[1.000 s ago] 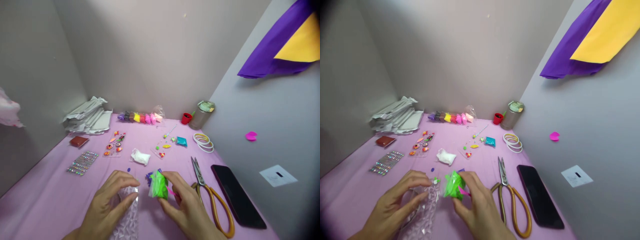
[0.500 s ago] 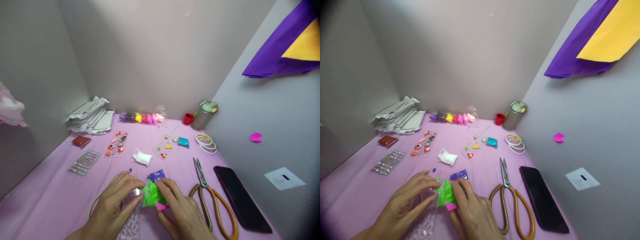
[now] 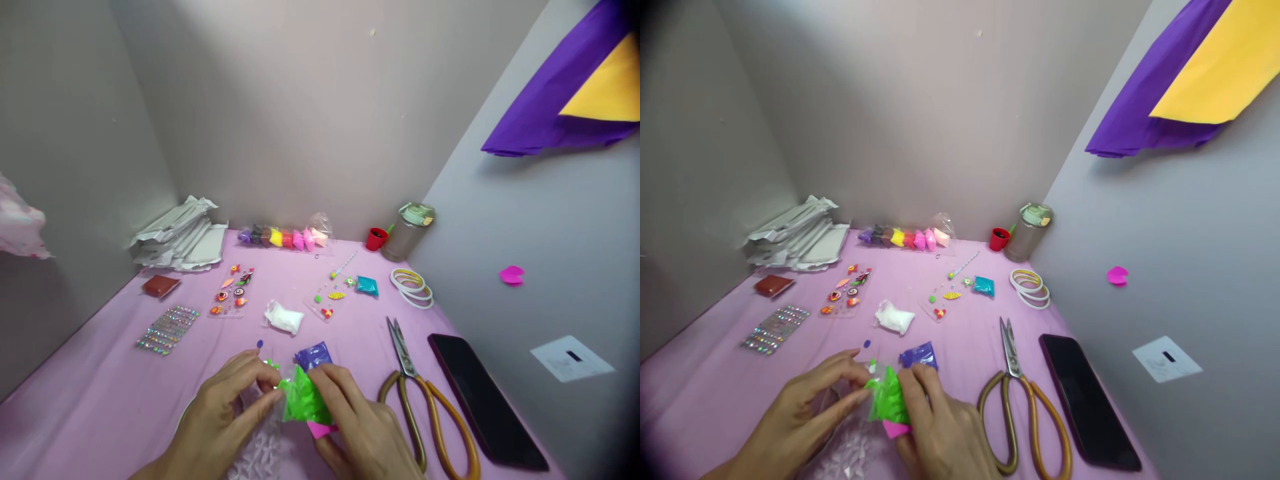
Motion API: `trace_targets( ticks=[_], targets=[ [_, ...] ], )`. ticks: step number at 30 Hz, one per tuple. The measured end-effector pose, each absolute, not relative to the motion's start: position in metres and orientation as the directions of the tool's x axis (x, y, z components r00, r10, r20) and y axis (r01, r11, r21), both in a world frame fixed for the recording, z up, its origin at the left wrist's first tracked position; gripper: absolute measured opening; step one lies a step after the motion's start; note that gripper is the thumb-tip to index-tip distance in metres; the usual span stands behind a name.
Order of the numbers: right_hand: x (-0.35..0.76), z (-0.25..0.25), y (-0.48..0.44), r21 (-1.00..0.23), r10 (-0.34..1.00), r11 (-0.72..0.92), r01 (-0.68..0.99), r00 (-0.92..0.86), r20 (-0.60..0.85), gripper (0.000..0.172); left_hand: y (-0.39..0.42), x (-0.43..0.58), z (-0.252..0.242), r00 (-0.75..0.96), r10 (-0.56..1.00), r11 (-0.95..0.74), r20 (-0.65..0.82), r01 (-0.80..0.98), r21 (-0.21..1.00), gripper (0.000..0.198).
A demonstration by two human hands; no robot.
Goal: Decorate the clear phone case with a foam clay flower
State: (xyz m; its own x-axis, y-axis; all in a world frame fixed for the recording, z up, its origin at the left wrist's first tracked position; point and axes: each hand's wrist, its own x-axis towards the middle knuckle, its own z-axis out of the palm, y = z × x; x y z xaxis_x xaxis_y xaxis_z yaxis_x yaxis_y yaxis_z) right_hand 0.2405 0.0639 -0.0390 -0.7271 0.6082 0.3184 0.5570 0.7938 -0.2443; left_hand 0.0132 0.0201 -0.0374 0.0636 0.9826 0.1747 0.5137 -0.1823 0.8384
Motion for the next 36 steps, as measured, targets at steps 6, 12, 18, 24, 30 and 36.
trace_targets(
  ticks=[6,12,18,24,30,36],
  targets=[
    [0.238,-0.036,0.063,-0.247,0.600,0.800,0.547,-0.732,0.323,0.053,0.022,0.013,-0.037,0.106,0.937,-0.329,0.333,0.590,0.737,0.008],
    [0.236,-0.035,0.062,-0.243,0.603,0.797,0.552,-0.732,0.317,0.052,0.019,0.012,-0.032,0.244,0.808,-0.512,0.536,0.741,0.435,0.024],
    [0.235,-0.036,0.059,-0.227,0.610,0.790,0.569,-0.695,0.380,0.051,0.018,0.015,-0.033,0.240,0.795,-0.542,0.557,0.694,0.474,0.022],
    [0.238,-0.033,0.062,-0.287,0.607,0.794,0.536,-0.717,0.342,0.051,0.021,0.013,-0.030,-0.003,0.969,-0.217,0.249,0.477,0.852,0.006],
    [0.239,-0.035,0.063,-0.288,0.602,0.798,0.529,-0.718,0.349,0.047,0.021,0.016,-0.027,0.001,1.000,-0.021,0.022,0.256,0.966,0.005],
    [0.242,-0.037,0.062,-0.251,0.575,0.818,0.517,-0.732,0.366,0.047,0.023,0.010,-0.037,0.019,0.999,0.028,-0.029,0.060,0.998,0.018]
  ],
)
